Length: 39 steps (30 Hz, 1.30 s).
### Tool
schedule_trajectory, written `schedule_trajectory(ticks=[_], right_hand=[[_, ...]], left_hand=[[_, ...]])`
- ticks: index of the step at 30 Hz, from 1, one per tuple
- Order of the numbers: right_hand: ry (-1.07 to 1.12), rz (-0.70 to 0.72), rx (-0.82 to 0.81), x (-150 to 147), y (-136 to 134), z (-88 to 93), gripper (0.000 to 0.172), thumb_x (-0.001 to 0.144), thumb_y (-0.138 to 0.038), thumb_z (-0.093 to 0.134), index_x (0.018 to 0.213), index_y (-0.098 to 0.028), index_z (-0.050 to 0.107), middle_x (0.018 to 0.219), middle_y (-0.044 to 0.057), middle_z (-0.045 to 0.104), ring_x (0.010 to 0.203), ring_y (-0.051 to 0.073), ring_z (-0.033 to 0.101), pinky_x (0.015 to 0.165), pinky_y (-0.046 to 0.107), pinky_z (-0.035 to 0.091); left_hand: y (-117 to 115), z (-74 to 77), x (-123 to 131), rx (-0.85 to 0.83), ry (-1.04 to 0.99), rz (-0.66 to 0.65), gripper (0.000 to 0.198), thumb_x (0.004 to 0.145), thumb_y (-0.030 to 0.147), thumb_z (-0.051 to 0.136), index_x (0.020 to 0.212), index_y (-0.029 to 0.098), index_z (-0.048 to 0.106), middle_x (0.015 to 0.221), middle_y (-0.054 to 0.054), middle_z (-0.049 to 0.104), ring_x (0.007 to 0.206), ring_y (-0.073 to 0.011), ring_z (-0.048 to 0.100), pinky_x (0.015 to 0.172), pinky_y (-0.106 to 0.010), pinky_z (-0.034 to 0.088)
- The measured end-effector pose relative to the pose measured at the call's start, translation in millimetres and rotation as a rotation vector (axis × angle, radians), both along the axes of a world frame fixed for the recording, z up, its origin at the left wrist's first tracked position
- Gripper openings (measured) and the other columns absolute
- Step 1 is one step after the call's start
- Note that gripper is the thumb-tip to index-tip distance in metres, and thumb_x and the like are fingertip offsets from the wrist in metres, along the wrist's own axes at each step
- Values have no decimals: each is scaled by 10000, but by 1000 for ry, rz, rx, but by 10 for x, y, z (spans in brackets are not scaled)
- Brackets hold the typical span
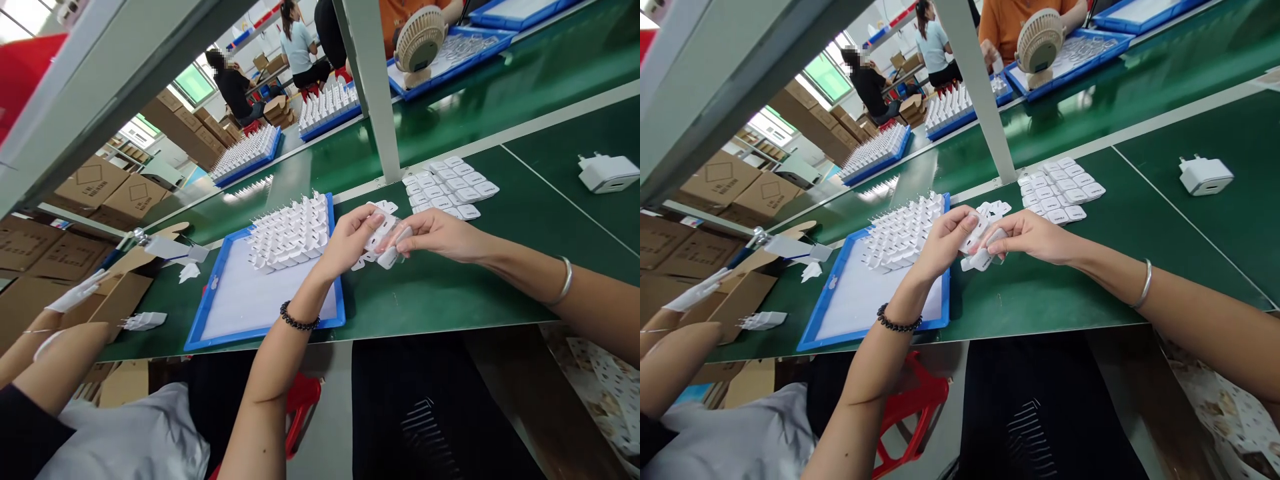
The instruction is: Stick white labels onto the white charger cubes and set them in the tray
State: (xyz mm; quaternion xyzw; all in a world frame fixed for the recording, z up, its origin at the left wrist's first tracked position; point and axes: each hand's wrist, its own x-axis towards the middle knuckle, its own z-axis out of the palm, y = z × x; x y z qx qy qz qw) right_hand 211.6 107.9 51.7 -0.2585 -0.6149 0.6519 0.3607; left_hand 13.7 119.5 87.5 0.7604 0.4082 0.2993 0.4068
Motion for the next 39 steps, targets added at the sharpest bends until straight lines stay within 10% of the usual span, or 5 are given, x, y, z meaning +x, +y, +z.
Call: schedule_trajectory(ticks=[3,9,18,26,39], right_hand=[[-37,8,8,85,59,47,235,750,-406,826,822,-182,829,823,54,763,711,152,606,695,310,484],[-223,-178,18,376,320,74,260,701,-428,862,807,-194,824,778,65,758,642,158,608,651,325,497],[-77,-466,-300,255,417,-141,182,807,-345,831,823,-197,728,1004,112,767,994,273,731,813,332,585],[121,-268,-321,67,247,-152,255,934,-382,693,1103,-204,761,1260,95,720,1161,233,651,867,303,555],[131,-492,-190,-25,197,-177,310,661,-413,913,829,-179,801,913,55,724,880,178,605,798,318,451]], left_hand=[[97,45,-31,-69,-36,53,462,970,663,526,831,223,556,638,19,473,520,-117,412,486,-262,363],[363,192,-344,418,-88,456,395,1022,569,493,833,228,561,691,11,519,607,-133,495,566,-259,396],[395,-109,-69,286,617,215,295,1045,408,482,996,182,667,918,-99,723,896,-258,678,782,-322,466],[312,-306,48,-100,-17,131,125,939,243,641,886,178,548,833,-19,689,795,-144,666,759,-251,496],[110,-292,231,39,-52,231,101,959,270,621,1005,182,601,937,-32,711,732,-129,687,702,-252,519]])
